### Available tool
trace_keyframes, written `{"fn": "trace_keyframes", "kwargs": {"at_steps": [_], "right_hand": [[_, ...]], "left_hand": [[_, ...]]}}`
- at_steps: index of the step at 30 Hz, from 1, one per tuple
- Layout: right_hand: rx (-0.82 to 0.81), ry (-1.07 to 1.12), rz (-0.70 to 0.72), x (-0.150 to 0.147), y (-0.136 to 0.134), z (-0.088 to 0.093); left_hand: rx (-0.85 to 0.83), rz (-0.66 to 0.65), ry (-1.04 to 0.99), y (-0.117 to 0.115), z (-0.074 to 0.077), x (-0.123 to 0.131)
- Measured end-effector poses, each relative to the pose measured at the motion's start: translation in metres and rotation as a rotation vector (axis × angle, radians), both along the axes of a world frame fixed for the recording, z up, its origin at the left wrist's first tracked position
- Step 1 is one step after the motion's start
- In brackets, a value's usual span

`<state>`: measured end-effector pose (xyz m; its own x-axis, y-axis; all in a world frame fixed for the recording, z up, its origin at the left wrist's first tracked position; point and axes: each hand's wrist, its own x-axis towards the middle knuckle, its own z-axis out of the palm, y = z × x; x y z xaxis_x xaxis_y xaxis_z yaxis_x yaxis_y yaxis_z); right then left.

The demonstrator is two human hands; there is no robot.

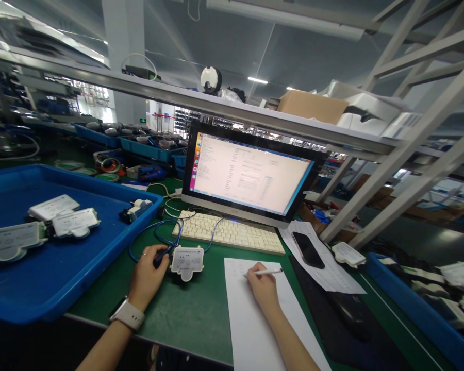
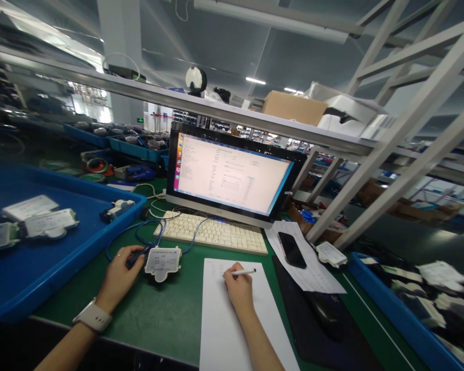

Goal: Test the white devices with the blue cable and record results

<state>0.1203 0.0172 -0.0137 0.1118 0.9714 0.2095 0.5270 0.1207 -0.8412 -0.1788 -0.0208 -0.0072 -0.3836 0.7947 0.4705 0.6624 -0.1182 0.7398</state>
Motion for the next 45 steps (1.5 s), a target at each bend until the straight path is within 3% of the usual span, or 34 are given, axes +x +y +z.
{"fn": "trace_keyframes", "kwargs": {"at_steps": [24, 36, 45], "right_hand": [[0.055, -0.045, 0.006, -0.0003, -0.0015, 0.0038], [-0.041, 0.109, -0.014, 0.0042, -0.0008, -0.0017], [-0.036, 0.035, 0.003, 0.0044, -0.0004, -0.0023]], "left_hand": [[-0.009, 0.012, -0.005, 0.0003, -0.0011, 0.0001], [-0.014, 0.008, -0.003, -0.0009, 0.0022, 0.0004], [0.000, 0.004, 0.001, 0.0002, -0.0008, -0.0003]]}}
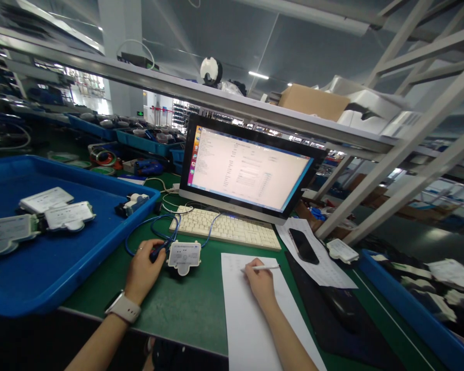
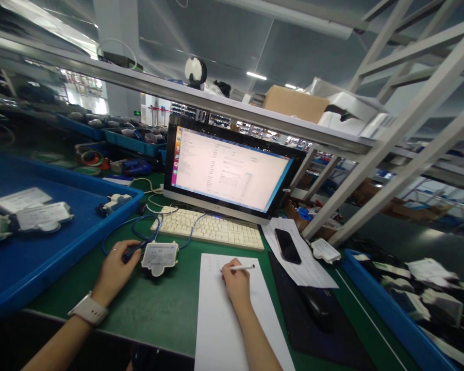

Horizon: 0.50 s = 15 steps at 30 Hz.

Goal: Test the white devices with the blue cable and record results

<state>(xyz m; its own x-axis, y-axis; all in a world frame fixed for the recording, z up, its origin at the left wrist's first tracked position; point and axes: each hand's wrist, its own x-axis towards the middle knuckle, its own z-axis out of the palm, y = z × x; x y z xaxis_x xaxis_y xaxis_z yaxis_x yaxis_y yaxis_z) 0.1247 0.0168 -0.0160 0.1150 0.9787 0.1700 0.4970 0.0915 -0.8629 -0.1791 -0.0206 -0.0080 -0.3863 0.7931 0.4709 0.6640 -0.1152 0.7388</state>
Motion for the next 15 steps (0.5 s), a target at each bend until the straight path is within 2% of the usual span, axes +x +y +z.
{"fn": "trace_keyframes", "kwargs": {"at_steps": [15], "right_hand": [[0.023, -0.011, -0.024, -0.0021, -0.0029, 0.0061]], "left_hand": [[-0.004, 0.000, -0.009, -0.0011, 0.0041, 0.0017]]}}
